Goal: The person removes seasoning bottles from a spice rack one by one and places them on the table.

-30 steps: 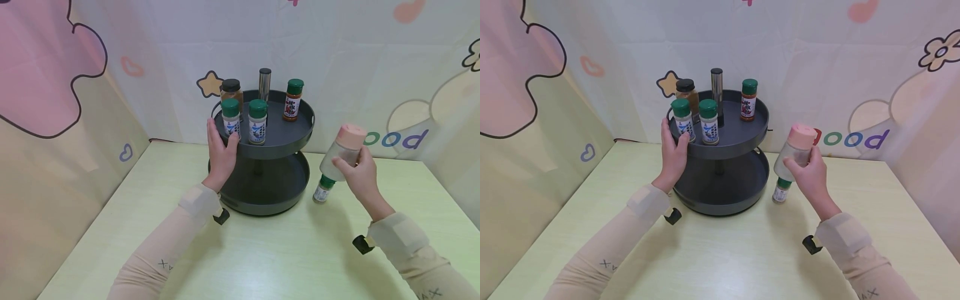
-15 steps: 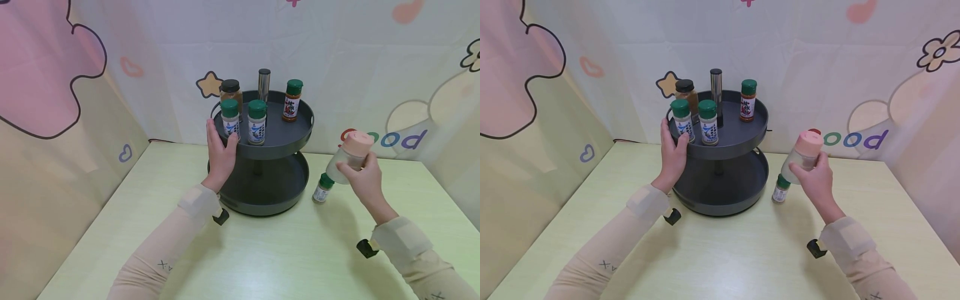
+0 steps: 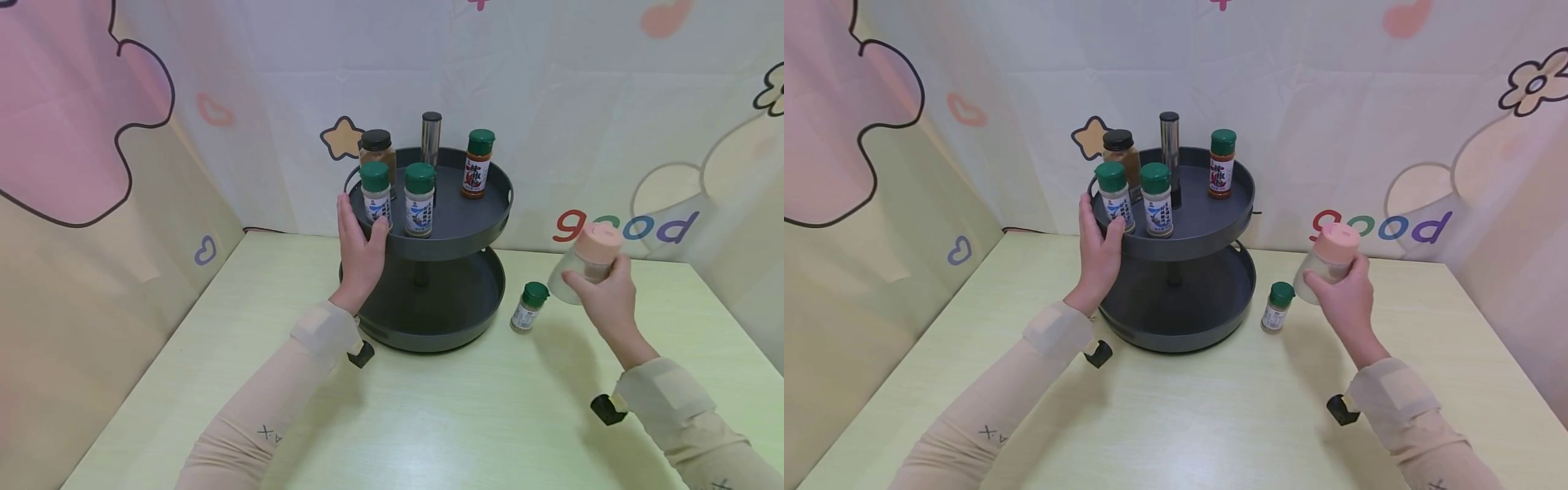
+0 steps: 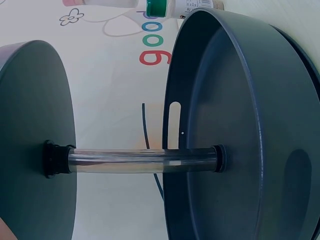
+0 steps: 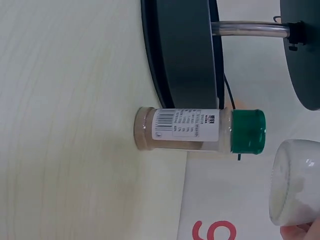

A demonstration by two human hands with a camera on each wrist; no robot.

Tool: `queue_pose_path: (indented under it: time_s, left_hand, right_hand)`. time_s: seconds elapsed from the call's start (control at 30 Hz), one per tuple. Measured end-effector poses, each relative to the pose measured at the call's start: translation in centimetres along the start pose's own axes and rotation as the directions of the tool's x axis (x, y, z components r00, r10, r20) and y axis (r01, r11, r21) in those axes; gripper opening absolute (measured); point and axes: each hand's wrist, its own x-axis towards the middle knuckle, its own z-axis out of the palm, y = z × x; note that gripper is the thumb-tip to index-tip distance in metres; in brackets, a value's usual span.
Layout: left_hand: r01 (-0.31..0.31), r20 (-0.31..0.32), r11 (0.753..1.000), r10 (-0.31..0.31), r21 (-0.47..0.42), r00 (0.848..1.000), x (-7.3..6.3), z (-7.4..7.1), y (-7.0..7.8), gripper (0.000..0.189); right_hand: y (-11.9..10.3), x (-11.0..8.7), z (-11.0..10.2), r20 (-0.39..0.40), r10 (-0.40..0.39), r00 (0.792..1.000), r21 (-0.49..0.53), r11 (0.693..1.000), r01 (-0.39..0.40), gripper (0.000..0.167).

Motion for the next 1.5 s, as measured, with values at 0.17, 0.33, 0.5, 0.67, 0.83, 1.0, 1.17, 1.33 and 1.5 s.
queue_pose_path:
  time_s: [0.17,0.33,0.5,0.67,0.83,1.0,1.17,1.33,1.5]
  left_hand:
    - [0.003,0.004,1.0,-0.003,0.001,1.0,0.0,0.0,0.0,0.075]
    - [0.003,0.002,1.0,-0.003,0.003,1.0,0.0,0.0,0.0,0.075]
    - [0.004,-0.002,1.0,-0.004,0.0,1.0,0.1,0.0,-0.1,0.075]
    - [-0.005,-0.001,1.0,0.005,0.006,1.0,0.0,0.0,-0.1,0.075]
    - [-0.018,-0.002,1.0,0.018,0.013,1.0,0.1,0.1,-0.2,0.075]
    - [-0.012,-0.002,1.0,0.012,0.016,1.0,0.1,0.1,-0.2,0.075]
    - [-0.012,-0.006,1.0,0.012,0.017,1.0,0.1,0.1,-0.2,0.075]
    - [-0.01,-0.006,1.0,0.01,0.02,1.0,0.1,0.1,-0.2,0.075]
    - [-0.008,0.001,1.0,0.008,0.008,1.0,0.1,0.0,-0.2,0.075]
  right_hand:
    - [0.5,0.2,0.0,-0.011,0.043,0.999,-0.005,0.999,-0.043,0.074]
    - [1.2,0.4,-0.1,-0.005,0.086,0.996,-0.01,0.996,-0.086,0.076]
    - [2.0,0.6,-0.1,0.001,0.116,0.993,-0.025,0.993,-0.116,0.077]
    - [2.7,0.6,-0.1,0.03,0.132,0.991,-0.039,0.991,-0.131,0.078]
    - [3.0,0.4,-0.1,0.048,0.147,0.988,-0.066,0.987,-0.144,0.078]
    - [3.5,0.3,0.2,0.054,0.154,0.987,-0.086,0.985,-0.149,0.078]
    - [4.0,0.1,0.5,0.076,0.167,0.983,-0.1,0.982,-0.159,0.08]
    - [4.6,0.0,0.8,0.095,0.174,0.98,-0.111,0.98,-0.163,0.081]
    - [5.1,0.0,1.1,0.117,0.176,0.977,-0.121,0.979,-0.162,0.082]
